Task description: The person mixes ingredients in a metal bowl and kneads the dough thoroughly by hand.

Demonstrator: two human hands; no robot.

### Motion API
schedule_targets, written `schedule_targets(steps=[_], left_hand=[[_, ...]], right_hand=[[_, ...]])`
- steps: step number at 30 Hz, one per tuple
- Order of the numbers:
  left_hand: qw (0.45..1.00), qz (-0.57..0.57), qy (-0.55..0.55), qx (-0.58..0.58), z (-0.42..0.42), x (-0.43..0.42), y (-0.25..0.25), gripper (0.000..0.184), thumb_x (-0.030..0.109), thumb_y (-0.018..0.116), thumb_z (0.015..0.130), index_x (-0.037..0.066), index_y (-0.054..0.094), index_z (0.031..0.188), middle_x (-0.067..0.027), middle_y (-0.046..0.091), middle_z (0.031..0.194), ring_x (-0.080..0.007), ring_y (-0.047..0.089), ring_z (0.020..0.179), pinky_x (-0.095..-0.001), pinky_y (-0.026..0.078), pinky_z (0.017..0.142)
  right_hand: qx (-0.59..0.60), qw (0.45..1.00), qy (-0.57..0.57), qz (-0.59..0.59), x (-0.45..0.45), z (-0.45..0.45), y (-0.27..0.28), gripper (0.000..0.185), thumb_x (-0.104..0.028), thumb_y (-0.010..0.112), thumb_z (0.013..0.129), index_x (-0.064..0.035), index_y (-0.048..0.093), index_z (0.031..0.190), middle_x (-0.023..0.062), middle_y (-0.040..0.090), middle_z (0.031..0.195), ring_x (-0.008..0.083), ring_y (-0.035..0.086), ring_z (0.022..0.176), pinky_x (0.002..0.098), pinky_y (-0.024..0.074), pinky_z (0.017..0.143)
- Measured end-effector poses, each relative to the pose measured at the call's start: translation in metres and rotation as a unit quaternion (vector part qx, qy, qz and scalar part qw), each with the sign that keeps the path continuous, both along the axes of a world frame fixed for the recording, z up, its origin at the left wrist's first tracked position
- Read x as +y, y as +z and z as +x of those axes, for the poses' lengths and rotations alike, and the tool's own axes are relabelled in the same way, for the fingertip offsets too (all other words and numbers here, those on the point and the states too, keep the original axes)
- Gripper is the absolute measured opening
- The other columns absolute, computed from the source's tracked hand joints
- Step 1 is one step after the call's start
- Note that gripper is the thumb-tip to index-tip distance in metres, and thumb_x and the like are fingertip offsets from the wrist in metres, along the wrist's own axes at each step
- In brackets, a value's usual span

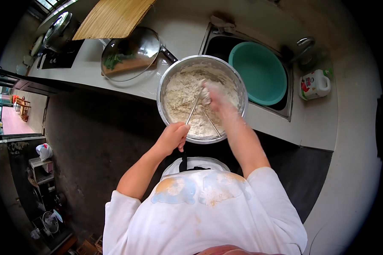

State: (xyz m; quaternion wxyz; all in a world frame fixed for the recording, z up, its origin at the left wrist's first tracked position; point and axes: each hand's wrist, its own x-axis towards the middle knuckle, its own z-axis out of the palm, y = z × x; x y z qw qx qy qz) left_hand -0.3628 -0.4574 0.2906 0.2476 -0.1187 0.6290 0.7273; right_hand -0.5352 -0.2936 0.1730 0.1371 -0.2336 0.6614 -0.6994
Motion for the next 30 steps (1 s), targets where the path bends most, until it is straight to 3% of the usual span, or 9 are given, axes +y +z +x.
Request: schedule_targets(steps=[2,3,5,9,11,16,19,24,30], left_hand=[[1.0,-0.006,0.009,-0.011,0.006,-0.001,-0.002,0.028,0.021,0.044,0.083,0.007,0.042,0.06,-0.0018,0.039,0.049,-0.0122,0.041,0.041,-0.0263,0.04,0.039],[0.999,0.005,0.039,-0.003,0.007,-0.002,-0.009,0.027,0.021,0.044,0.083,0.007,0.042,0.06,-0.0018,0.04,0.05,-0.0118,0.041,0.041,-0.0259,0.04,0.04],[0.996,0.016,0.086,-0.015,0.006,0.002,-0.008,0.023,0.019,0.045,0.083,0.007,0.044,0.063,0.0001,0.038,0.052,-0.0099,0.04,0.043,-0.0245,0.04,0.042],[0.991,0.059,0.117,-0.033,0.001,0.011,-0.019,0.02,0.019,0.049,0.082,0.006,0.046,0.068,0.0011,0.039,0.052,-0.0077,0.039,0.045,-0.0246,0.037,0.039],[0.985,0.09,0.128,-0.079,0.001,0.012,-0.02,0.02,0.019,0.052,0.081,0.006,0.047,0.066,0.0023,0.036,0.051,-0.0068,0.035,0.042,-0.024,0.032,0.038],[0.983,0.094,0.12,-0.102,0.007,0.019,-0.031,0.026,0.023,0.051,0.082,0.004,0.052,0.065,0.0018,0.038,0.049,-0.0078,0.033,0.038,-0.0243,0.035,0.038],[0.987,0.046,0.081,-0.131,0.006,0.024,-0.025,0.038,0.031,0.041,0.088,-0.001,0.059,0.077,-0.0014,0.044,0.05,-0.0138,0.045,0.041,-0.0274,0.046,0.04],[0.983,0.053,0.119,-0.129,0.0,0.023,-0.025,0.034,0.03,0.044,0.085,0.002,0.054,0.068,-0.002,0.046,0.053,-0.0124,0.043,0.04,-0.0267,0.043,0.04],[0.991,0.04,0.122,-0.027,0.006,0.018,-0.034,0.025,0.018,0.05,0.08,0.006,0.043,0.059,-0.0017,0.038,0.047,-0.0131,0.038,0.037,-0.0281,0.037,0.035]], right_hand=[[-0.33,0.931,-0.155,0.028,0.012,-0.002,0.052,0.012,-0.016,0.051,0.081,-0.0051,0.057,0.081,0.0035,0.055,0.066,0.0132,0.053,0.058,0.0304,0.0427,0.051],[-0.331,0.931,-0.155,0.028,0.025,-0.002,0.051,0.012,-0.016,0.051,0.081,-0.0051,0.057,0.081,0.0035,0.055,0.066,0.0132,0.053,0.058,0.0304,0.0427,0.051],[-0.035,0.959,0.031,0.281,0.046,0.008,0.048,0.014,-0.018,0.051,0.08,-0.0056,0.057,0.077,0.0029,0.054,0.062,0.0138,0.054,0.059,0.0314,0.0421,0.051],[0.242,0.831,0.208,0.456,0.046,0.042,0.047,0.019,-0.024,0.055,0.077,-0.0057,0.06,0.072,0.0022,0.052,0.058,0.0142,0.051,0.058,0.0312,0.0401,0.053],[-0.09,0.901,0.126,0.406,0.03,0.06,0.066,0.022,-0.026,0.056,0.077,-0.0055,0.062,0.07,0.0025,0.055,0.062,0.0143,0.048,0.058,0.0294,0.039,0.055],[-0.238,0.932,0.033,0.271,0.01,0.08,0.035,0.029,-0.029,0.055,0.082,-0.0012,0.06,0.076,0.0054,0.057,0.07,0.0143,0.049,0.06,0.0306,0.0404,0.056],[-0.456,0.888,0.058,0.008,-0.008,0.088,0.038,0.028,-0.022,0.045,0.088,0.0038,0.055,0.082,0.0134,0.057,0.065,0.0219,0.054,0.061,0.0341,0.0435,0.058],[-0.495,0.853,0.154,-0.067,-0.017,0.097,0.063,0.03,-0.022,0.042,0.09,0.0036,0.053,0.078,0.0124,0.053,0.055,0.0246,0.054,0.048,0.0345,0.0448,0.049],[-0.516,0.851,0.063,-0.074,-0.026,0.098,0.045,0.024,-0.018,0.044,0.088,0.0031,0.053,0.08,0.0133,0.055,0.066,0.0234,0.056,0.056,0.0326,0.0454,0.051]])
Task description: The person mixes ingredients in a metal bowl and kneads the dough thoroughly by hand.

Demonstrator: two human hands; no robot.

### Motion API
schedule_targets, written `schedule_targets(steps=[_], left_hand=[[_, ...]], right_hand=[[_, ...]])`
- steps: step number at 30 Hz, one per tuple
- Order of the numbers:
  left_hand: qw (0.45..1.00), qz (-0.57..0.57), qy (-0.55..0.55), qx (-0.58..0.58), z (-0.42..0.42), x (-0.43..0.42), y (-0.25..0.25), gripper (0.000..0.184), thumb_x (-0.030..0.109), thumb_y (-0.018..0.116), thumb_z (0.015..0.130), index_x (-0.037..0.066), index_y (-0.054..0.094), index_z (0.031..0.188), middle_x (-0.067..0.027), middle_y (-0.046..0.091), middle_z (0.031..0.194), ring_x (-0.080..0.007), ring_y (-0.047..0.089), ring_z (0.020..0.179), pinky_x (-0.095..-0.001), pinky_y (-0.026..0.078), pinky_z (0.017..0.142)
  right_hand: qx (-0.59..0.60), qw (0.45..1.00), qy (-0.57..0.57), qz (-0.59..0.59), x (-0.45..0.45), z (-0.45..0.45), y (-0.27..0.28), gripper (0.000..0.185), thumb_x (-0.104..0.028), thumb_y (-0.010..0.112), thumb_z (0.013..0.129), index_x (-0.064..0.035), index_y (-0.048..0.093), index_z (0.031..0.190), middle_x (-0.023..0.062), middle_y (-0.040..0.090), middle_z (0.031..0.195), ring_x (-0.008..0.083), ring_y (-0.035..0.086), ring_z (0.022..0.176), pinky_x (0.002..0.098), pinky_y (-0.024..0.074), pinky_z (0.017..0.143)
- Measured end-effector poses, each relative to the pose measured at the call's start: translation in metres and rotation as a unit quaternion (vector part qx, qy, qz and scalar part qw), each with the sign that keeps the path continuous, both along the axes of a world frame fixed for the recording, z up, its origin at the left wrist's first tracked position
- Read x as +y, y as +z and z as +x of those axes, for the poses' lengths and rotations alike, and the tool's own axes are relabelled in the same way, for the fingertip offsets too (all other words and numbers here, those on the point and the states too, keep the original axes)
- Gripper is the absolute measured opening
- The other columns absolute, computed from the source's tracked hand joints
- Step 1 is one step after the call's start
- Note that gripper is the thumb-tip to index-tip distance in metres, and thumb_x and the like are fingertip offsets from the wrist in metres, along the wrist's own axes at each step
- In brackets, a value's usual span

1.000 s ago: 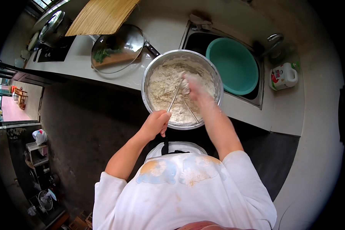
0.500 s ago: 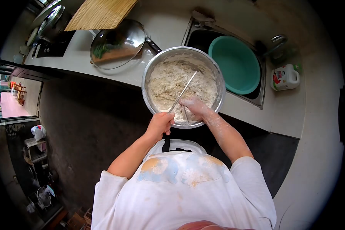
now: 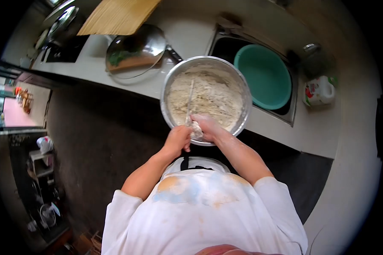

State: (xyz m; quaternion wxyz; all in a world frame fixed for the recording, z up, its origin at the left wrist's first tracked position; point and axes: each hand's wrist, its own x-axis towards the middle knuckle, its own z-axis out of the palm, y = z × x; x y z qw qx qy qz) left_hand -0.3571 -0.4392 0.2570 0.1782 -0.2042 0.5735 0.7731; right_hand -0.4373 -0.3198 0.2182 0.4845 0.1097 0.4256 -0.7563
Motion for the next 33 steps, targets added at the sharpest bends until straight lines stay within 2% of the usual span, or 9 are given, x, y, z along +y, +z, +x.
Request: schedule_targets(steps=[6,10,18,19,23,25,29,31,33], left_hand=[[0.999,-0.025,-0.024,-0.024,0.012,-0.011,0.02,0.027,0.017,0.048,0.08,0.006,0.041,0.056,-0.0015,0.037,0.045,-0.0119,0.037,0.035,-0.0269,0.037,0.034],[0.996,-0.063,-0.06,-0.017,0.02,-0.019,0.034,0.03,0.019,0.048,0.08,0.005,0.042,0.054,-0.0018,0.038,0.044,-0.0119,0.038,0.035,-0.0268,0.038,0.035],[0.992,-0.106,-0.058,0.032,-0.018,-0.015,0.012,0.029,0.02,0.048,0.082,0.006,0.042,0.057,-0.0011,0.036,0.044,-0.0112,0.036,0.035,-0.0262,0.037,0.035],[0.988,-0.143,-0.054,0.038,-0.016,-0.013,0.01,0.03,0.02,0.049,0.082,0.006,0.043,0.056,-0.001,0.036,0.044,-0.0112,0.037,0.035,-0.0261,0.037,0.035],[0.99,-0.118,-0.062,0.041,-0.001,-0.024,0.019,0.03,0.021,0.048,0.083,0.003,0.044,0.059,-0.0023,0.041,0.047,-0.012,0.039,0.035,-0.026,0.038,0.034],[0.995,-0.055,-0.075,0.023,0.006,-0.033,0.021,0.03,0.021,0.048,0.083,0.003,0.044,0.059,-0.002,0.041,0.048,-0.0119,0.039,0.036,-0.0259,0.039,0.035],[0.995,-0.041,-0.092,0.02,0.004,-0.036,0.018,0.031,0.023,0.048,0.083,0.003,0.044,0.059,-0.0018,0.041,0.048,-0.0121,0.039,0.036,-0.0266,0.039,0.036],[0.983,-0.153,-0.098,0.033,-0.008,-0.031,0.005,0.032,0.024,0.049,0.083,0.001,0.046,0.061,-0.0027,0.043,0.049,-0.0129,0.042,0.037,-0.0272,0.04,0.036],[0.975,-0.194,-0.095,0.053,-0.011,-0.024,0.007,0.031,0.024,0.049,0.082,0.001,0.047,0.062,-0.0031,0.044,0.05,-0.0129,0.043,0.037,-0.0271,0.04,0.037]], right_hand=[[0.051,0.989,-0.108,0.087,-0.005,-0.029,-0.021,0.02,-0.022,0.048,0.086,-0.0038,0.054,0.082,0.0119,0.054,0.075,0.0213,0.055,0.065,0.0355,0.0469,0.057],[-0.03,0.983,-0.173,0.047,-0.001,-0.038,0.018,0.018,-0.022,0.048,0.086,-0.0061,0.054,0.079,0.0058,0.053,0.07,0.0161,0.053,0.062,0.0325,0.0466,0.058],[0.094,0.994,0.003,-0.058,-0.006,-0.008,0.0,0.017,-0.019,0.053,0.082,-0.002,0.057,0.082,0.0076,0.056,0.074,0.0168,0.054,0.064,0.0314,0.0459,0.059],[0.162,0.986,-0.026,0.039,-0.006,-0.014,-0.002,0.015,-0.018,0.053,0.081,-0.0029,0.057,0.08,0.0049,0.054,0.068,0.0159,0.053,0.061,0.0289,0.0448,0.055],[0.098,0.993,-0.039,0.057,-0.001,-0.041,0.008,0.012,-0.016,0.052,0.084,-0.0051,0.056,0.081,0.0034,0.054,0.07,0.0124,0.052,0.058,0.0287,0.0433,0.049],[0.1,0.981,-0.135,0.091,0.003,-0.052,0.003,0.014,-0.017,0.053,0.079,-0.0031,0.056,0.08,0.0055,0.053,0.073,0.0156,0.052,0.062,0.0287,0.0443,0.055],[0.032,0.992,-0.122,0.014,0.01,-0.043,0.009,0.015,-0.016,0.054,0.08,-0.0011,0.056,0.083,0.0071,0.055,0.079,0.016,0.053,0.067,0.0289,0.0449,0.06],[0.109,0.994,-0.021,-0.005,0.004,-0.029,-0.005,0.018,-0.016,0.053,0.081,0.0006,0.057,0.088,0.0077,0.056,0.081,0.0161,0.054,0.071,0.0281,0.0454,0.061],[0.105,0.994,-0.027,0.0,0.0,-0.028,0.0,0.02,-0.016,0.053,0.081,0.0012,0.057,0.09,0.0077,0.057,0.082,0.016,0.054,0.071,0.0281,0.0455,0.061]])
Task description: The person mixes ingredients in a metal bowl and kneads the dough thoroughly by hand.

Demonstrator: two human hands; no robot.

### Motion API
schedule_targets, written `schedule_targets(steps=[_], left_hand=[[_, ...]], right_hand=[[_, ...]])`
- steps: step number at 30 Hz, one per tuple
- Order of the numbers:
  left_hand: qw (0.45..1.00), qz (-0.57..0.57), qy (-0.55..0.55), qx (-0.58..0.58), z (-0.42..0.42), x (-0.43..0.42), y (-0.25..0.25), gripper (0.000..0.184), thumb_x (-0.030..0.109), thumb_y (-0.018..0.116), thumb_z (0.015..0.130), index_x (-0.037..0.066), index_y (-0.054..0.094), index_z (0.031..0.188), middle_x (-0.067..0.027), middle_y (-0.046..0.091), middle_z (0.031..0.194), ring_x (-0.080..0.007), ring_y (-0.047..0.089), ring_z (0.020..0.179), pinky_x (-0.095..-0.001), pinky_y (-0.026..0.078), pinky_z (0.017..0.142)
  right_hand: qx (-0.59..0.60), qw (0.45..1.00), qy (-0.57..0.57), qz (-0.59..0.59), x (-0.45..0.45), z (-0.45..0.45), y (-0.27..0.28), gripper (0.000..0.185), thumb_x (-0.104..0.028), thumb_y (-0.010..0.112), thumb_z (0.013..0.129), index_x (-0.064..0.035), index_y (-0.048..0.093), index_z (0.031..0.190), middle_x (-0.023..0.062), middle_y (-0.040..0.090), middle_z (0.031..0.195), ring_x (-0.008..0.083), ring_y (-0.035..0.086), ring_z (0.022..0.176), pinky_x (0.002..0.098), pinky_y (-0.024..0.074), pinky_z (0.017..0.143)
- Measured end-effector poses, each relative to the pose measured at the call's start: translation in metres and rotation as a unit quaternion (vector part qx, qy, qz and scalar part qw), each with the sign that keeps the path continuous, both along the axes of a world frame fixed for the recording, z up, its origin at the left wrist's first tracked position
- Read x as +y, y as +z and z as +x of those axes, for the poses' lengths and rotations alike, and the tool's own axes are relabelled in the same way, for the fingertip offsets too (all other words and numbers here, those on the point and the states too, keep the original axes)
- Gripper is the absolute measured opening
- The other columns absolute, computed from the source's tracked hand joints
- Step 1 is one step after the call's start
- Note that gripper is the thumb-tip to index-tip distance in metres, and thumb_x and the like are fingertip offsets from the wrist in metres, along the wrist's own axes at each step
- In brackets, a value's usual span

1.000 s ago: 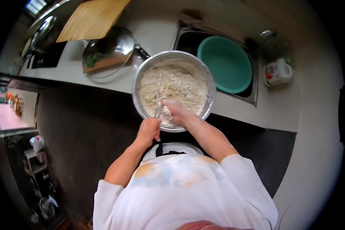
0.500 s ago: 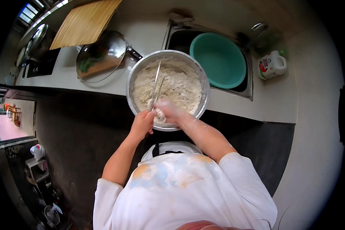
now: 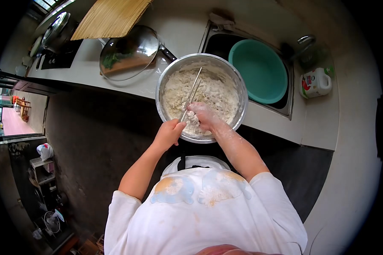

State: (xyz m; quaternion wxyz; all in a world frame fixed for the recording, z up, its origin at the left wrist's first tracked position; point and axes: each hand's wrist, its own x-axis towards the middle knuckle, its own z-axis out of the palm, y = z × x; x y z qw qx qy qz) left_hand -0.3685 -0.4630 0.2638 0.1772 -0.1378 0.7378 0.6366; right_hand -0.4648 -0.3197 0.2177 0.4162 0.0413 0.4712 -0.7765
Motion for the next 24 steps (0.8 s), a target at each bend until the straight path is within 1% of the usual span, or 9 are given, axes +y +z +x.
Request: schedule_targets(steps=[3,8,9,11,14,17,19,22,24], left_hand=[[0.999,-0.035,-0.007,0.024,0.004,-0.004,0.008,0.031,0.024,0.049,0.082,-0.002,0.05,0.065,-0.0049,0.047,0.051,-0.0133,0.047,0.039,-0.0268,0.041,0.038],[1.0,-0.004,-0.003,-0.006,0.014,-0.014,0.017,0.033,0.025,0.049,0.082,-0.004,0.049,0.067,-0.0076,0.048,0.052,-0.0162,0.05,0.041,-0.0285,0.041,0.039],[1.0,-0.005,0.0,-0.005,0.012,-0.015,0.016,0.033,0.025,0.049,0.082,-0.004,0.049,0.067,-0.0076,0.048,0.052,-0.0162,0.05,0.041,-0.0285,0.041,0.039],[0.994,-0.096,-0.029,0.033,0.001,-0.011,0.009,0.033,0.026,0.048,0.082,-0.004,0.051,0.069,-0.0097,0.051,0.054,-0.018,0.052,0.043,-0.0295,0.042,0.041],[0.968,-0.208,-0.05,0.129,-0.014,-0.004,-0.006,0.033,0.028,0.047,0.083,-0.003,0.053,0.073,-0.0114,0.053,0.056,-0.0197,0.054,0.044,-0.0303,0.043,0.042],[0.956,-0.23,-0.055,0.171,-0.016,-0.006,-0.015,0.031,0.027,0.047,0.083,-0.002,0.055,0.075,-0.0118,0.054,0.058,-0.0199,0.053,0.043,-0.0304,0.043,0.042],[0.978,-0.175,-0.038,0.105,-0.013,-0.005,0.007,0.03,0.027,0.047,0.083,-0.002,0.054,0.074,-0.0111,0.053,0.056,-0.019,0.053,0.042,-0.0302,0.042,0.041],[0.995,-0.092,-0.015,0.025,-0.008,-0.009,0.015,0.03,0.025,0.048,0.083,-0.002,0.052,0.072,-0.0092,0.051,0.054,-0.0169,0.051,0.041,-0.0294,0.041,0.04],[0.998,-0.067,-0.011,0.013,-0.008,-0.012,0.014,0.03,0.024,0.048,0.083,-0.002,0.051,0.07,-0.0079,0.049,0.053,-0.0157,0.05,0.041,-0.0288,0.041,0.039]], right_hand=[[0.039,0.999,0.013,0.024,-0.003,-0.013,0.0,0.021,-0.017,0.053,0.082,0.0013,0.057,0.09,0.0069,0.057,0.079,0.0158,0.055,0.07,0.029,0.0457,0.061],[-0.033,0.991,-0.125,-0.018,0.002,-0.036,0.007,0.017,-0.017,0.052,0.082,-0.0008,0.057,0.086,0.0048,0.055,0.074,0.0137,0.054,0.068,0.0282,0.0453,0.059],[-0.032,0.992,-0.122,-0.019,0.002,-0.034,0.005,0.017,-0.017,0.052,0.082,-0.0008,0.057,0.086,0.0048,0.055,0.074,0.0137,0.054,0.068,0.0282,0.0453,0.059],[0.054,0.998,0.018,0.018,0.007,-0.019,0.0,0.016,-0.015,0.052,0.081,-0.0005,0.057,0.086,0.0046,0.055,0.074,0.0135,0.054,0.067,0.0264,0.0446,0.059],[-0.012,0.999,0.035,-0.032,-0.01,0.007,0.007,0.015,-0.014,0.052,0.08,-0.0009,0.058,0.086,0.0047,0.056,0.075,0.0143,0.054,0.068,0.0256,0.044,0.061],[0.055,0.997,0.049,0.038,-0.007,-0.005,0.001,0.012,-0.013,0.051,0.082,-0.0035,0.057,0.084,0.0042,0.057,0.077,0.0121,0.054,0.065,0.0257,0.0455,0.057],[0.076,0.993,0.018,0.087,-0.01,-0.012,0.017,0.012,-0.013,0.051,0.082,-0.003,0.057,0.084,0.0046,0.056,0.076,0.0128,0.054,0.064,0.0276,0.046,0.056],[-0.018,0.994,-0.112,0.002,-0.013,-0.03,0.023,0.013,-0.015,0.051,0.084,-0.0025,0.057,0.083,0.0049,0.055,0.073,0.0137,0.054,0.063,0.0293,0.0463,0.054],[0.001,0.998,-0.063,-0.003,0.003,-0.036,0.013,0.014,-0.015,0.052,0.082,-0.0023,0.057,0.083,0.0061,0.055,0.075,0.0145,0.054,0.067,0.0302,0.0465,0.057]])
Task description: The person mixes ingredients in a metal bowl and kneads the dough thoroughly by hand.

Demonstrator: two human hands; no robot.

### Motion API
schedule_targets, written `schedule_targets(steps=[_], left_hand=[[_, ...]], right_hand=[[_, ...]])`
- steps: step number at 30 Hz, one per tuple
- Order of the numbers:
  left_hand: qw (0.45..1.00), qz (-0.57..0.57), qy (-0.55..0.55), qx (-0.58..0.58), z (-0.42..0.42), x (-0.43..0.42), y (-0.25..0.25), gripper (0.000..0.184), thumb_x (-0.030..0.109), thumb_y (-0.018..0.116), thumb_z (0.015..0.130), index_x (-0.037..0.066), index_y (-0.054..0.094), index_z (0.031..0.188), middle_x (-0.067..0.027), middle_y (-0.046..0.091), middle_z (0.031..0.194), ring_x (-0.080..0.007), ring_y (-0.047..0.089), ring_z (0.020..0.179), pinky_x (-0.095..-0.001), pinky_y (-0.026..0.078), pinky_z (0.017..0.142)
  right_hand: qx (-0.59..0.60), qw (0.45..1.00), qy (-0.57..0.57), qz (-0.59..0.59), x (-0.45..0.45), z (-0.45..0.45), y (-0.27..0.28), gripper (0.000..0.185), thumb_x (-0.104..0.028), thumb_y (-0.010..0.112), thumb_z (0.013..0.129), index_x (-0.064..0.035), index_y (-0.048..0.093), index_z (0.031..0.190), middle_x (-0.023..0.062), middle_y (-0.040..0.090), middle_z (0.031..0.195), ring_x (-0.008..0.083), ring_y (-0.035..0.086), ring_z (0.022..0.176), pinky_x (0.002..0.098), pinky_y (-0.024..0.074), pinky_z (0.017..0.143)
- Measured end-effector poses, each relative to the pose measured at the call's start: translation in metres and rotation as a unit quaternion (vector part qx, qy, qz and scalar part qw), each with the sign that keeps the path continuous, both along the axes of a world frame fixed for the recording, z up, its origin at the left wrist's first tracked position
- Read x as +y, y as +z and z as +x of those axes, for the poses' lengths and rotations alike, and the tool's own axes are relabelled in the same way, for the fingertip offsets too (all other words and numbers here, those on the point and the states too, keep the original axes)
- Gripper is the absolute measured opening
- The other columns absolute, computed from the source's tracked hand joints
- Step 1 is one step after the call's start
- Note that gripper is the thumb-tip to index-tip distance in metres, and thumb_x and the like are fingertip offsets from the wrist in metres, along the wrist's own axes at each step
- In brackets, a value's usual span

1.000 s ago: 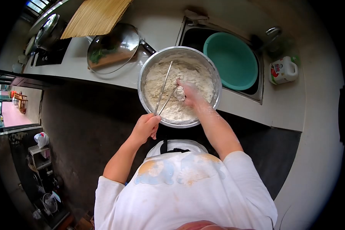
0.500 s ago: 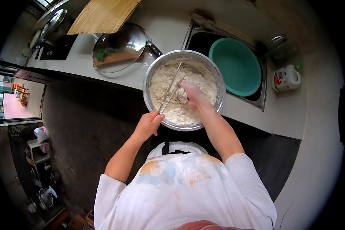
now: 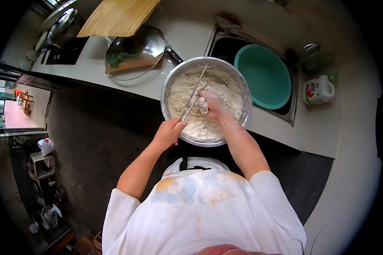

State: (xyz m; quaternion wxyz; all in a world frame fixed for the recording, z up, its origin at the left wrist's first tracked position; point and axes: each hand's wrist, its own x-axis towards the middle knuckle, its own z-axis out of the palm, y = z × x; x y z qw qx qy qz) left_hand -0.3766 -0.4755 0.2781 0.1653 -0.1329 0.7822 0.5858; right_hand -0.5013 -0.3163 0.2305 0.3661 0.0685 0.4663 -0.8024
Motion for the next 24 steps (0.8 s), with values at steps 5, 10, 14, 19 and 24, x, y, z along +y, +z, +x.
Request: schedule_targets(steps=[5,10,14,19,24], left_hand=[[0.989,0.147,0.026,-0.022,-0.003,0.007,-0.003,0.028,0.023,0.05,0.082,0.005,0.044,0.06,-0.0003,0.039,0.047,-0.0108,0.037,0.036,-0.0256,0.036,0.036],[0.967,0.246,0.032,-0.065,0.012,-0.015,0.009,0.029,0.023,0.047,0.084,0.009,0.039,0.059,0.0014,0.034,0.046,-0.0099,0.034,0.036,-0.0255,0.035,0.035],[0.843,0.517,0.016,-0.147,0.007,-0.021,0.001,0.034,0.03,0.041,0.089,0.012,0.036,0.06,0.0032,0.03,0.046,-0.0091,0.031,0.036,-0.0247,0.034,0.036],[0.615,0.765,-0.053,-0.183,-0.004,0.002,-0.033,0.038,0.037,0.033,0.092,0.013,0.037,0.063,0.004,0.032,0.047,-0.0087,0.031,0.038,-0.0239,0.032,0.037],[0.501,0.835,-0.076,-0.214,-0.005,0.02,-0.049,0.04,0.04,0.032,0.092,0.013,0.038,0.064,0.0029,0.033,0.048,-0.0086,0.033,0.04,-0.0221,0.029,0.036]], right_hand=[[0.013,0.999,0.028,0.025,-0.016,0.02,-0.009,0.014,-0.015,0.052,0.082,-0.0024,0.056,0.084,0.0052,0.053,0.069,0.0145,0.052,0.06,0.0282,0.0448,0.052],[-0.027,0.995,-0.092,-0.04,0.009,-0.03,-0.028,0.016,-0.02,0.049,0.086,-0.005,0.054,0.084,0.0017,0.053,0.065,0.0096,0.044,0.044,0.025,0.0355,0.036],[-0.032,0.993,-0.096,-0.057,0.018,-0.018,-0.023,0.013,-0.018,0.05,0.085,-0.0057,0.051,0.08,0.0006,0.047,0.058,0.0068,0.038,0.04,0.0218,0.0285,0.032],[-0.033,0.995,0.003,-0.095,-0.01,0.041,-0.009,0.013,-0.017,0.047,0.087,-0.0068,0.054,0.09,0.0027,0.054,0.073,0.0111,0.052,0.06,0.0244,0.0444,0.051],[0.025,0.999,0.008,-0.042,-0.008,0.047,-0.006,0.016,-0.017,0.052,0.084,-0.0061,0.055,0.095,0.0028,0.056,0.085,0.0121,0.053,0.077,0.026,0.044,0.065]])
